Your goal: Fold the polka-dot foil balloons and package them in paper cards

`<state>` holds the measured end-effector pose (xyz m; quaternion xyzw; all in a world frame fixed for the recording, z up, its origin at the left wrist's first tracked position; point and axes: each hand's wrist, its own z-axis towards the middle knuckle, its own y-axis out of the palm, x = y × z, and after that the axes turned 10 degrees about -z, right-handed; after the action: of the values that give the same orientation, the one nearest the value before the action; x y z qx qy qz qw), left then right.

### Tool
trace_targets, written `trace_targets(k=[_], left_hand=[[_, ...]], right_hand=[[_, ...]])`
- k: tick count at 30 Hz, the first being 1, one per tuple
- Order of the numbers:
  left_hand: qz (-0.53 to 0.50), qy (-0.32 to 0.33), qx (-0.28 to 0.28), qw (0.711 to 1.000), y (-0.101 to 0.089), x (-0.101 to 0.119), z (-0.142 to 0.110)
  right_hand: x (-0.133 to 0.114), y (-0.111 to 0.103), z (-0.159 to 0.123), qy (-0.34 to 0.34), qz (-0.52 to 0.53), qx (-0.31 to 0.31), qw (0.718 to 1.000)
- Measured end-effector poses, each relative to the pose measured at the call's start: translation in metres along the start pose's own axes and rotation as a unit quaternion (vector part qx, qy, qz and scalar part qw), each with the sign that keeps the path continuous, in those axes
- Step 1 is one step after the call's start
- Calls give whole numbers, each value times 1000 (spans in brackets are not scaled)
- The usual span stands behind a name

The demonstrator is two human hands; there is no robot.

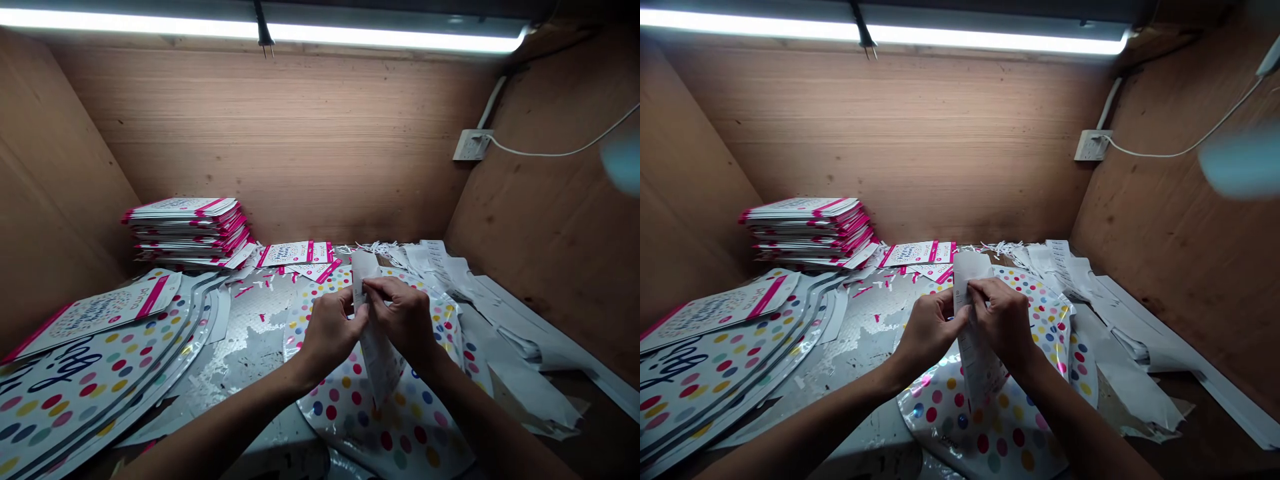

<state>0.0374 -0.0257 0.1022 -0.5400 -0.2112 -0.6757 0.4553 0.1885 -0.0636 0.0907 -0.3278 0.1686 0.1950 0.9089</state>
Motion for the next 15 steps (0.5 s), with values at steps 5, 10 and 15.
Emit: trace_targets(k=[5,10,15], left_hand=[[92,33,7,995,2,3,-4],[106,33,5,994,3,4,-4],[-82,-37,-16,996,-13,-4,11]], right_hand=[[-3,1,-3,-17,-87,-8,996],[-1,0,3,4,-80,-6,997],[66,-25,26,197,-53,17,979]])
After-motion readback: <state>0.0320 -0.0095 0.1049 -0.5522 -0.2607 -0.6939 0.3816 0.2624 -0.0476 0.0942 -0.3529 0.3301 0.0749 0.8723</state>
